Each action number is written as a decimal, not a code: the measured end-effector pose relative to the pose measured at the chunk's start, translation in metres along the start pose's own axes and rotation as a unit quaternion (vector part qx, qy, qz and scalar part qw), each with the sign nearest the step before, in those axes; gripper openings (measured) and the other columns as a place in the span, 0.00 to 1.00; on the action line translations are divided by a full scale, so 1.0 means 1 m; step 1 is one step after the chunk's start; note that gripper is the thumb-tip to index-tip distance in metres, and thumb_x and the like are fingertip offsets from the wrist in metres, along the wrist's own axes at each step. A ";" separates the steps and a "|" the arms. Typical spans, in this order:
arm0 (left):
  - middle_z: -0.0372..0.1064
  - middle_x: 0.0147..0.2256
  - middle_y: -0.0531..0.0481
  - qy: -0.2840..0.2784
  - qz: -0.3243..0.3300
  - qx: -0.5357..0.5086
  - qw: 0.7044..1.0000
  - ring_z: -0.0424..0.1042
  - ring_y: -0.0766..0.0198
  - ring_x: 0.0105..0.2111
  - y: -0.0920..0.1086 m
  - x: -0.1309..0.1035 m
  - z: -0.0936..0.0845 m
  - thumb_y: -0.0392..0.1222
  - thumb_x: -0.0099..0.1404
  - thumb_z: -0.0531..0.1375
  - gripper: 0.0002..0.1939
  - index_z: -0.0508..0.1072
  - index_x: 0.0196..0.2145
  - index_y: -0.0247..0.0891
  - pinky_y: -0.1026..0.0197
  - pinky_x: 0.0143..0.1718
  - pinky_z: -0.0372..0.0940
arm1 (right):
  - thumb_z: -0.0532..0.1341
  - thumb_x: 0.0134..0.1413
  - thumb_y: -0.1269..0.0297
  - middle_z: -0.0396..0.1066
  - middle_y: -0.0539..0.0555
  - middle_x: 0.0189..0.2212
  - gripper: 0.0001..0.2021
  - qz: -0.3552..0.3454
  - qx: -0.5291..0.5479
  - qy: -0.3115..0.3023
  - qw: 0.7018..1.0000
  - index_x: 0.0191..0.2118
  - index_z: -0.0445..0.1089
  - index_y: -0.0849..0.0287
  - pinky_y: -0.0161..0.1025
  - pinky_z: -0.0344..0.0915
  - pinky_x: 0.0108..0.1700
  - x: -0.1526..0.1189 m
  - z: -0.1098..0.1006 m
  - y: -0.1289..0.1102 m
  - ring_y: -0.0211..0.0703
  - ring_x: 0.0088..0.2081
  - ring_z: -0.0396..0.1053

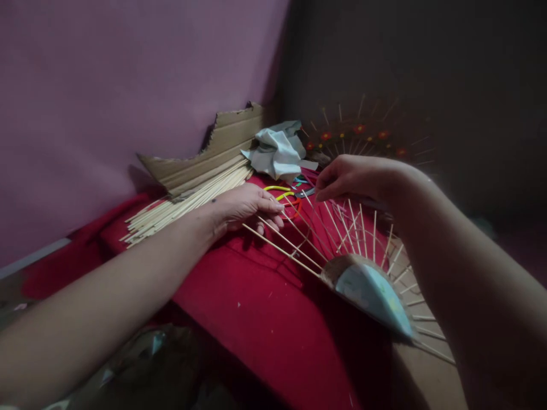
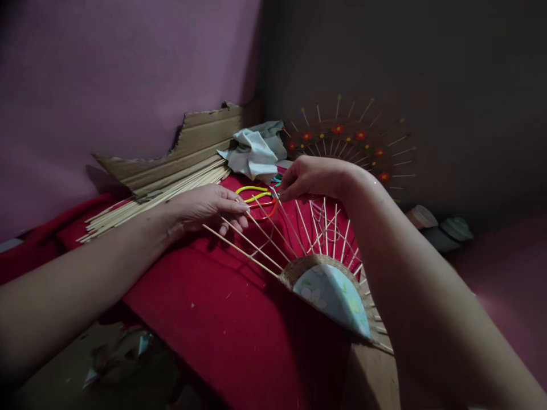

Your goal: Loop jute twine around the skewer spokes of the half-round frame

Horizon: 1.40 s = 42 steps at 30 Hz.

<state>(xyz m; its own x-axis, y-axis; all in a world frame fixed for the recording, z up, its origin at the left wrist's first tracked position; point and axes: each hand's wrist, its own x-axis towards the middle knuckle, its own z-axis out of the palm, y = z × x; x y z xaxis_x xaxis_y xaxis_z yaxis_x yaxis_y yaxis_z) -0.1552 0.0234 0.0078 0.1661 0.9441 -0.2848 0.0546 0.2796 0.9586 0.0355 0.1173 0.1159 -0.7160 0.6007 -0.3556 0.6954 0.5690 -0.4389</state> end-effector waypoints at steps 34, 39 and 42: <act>0.73 0.25 0.46 -0.017 0.003 -0.005 1.000 0.69 0.67 0.21 0.001 -0.002 0.003 0.37 0.58 0.59 0.05 0.72 0.26 0.33 0.64 0.18 0.58 | 0.64 0.42 0.69 0.66 0.47 0.17 0.06 -0.034 -0.150 0.198 0.968 0.29 0.77 0.61 0.34 0.54 0.25 0.005 0.020 0.002 0.32 0.20 0.58; 0.73 0.27 0.46 -0.013 0.003 0.014 1.000 0.68 0.67 0.21 -0.002 0.003 -0.001 0.38 0.57 0.60 0.06 0.72 0.25 0.34 0.63 0.21 0.59 | 0.64 0.44 0.65 0.65 0.46 0.15 0.04 0.034 -0.087 0.165 0.982 0.28 0.76 0.58 0.33 0.52 0.21 -0.026 0.016 0.034 0.30 0.17 0.55; 0.73 0.27 0.45 -0.006 0.003 0.035 0.999 0.68 0.67 0.22 -0.002 0.004 -0.001 0.39 0.56 0.60 0.06 0.71 0.25 0.34 0.62 0.22 0.60 | 0.63 0.46 0.62 0.66 0.46 0.17 0.06 0.060 -0.062 0.149 0.985 0.27 0.75 0.58 0.33 0.54 0.22 -0.039 0.023 0.053 0.31 0.18 0.56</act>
<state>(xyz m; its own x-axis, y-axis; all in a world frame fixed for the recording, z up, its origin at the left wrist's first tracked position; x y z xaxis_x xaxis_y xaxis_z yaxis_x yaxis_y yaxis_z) -0.1559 0.0269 0.0048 0.1776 0.9436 -0.2795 0.1216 0.2608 0.9577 0.0992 0.1111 0.0880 -0.5919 0.7950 -0.1330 0.7888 0.5373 -0.2985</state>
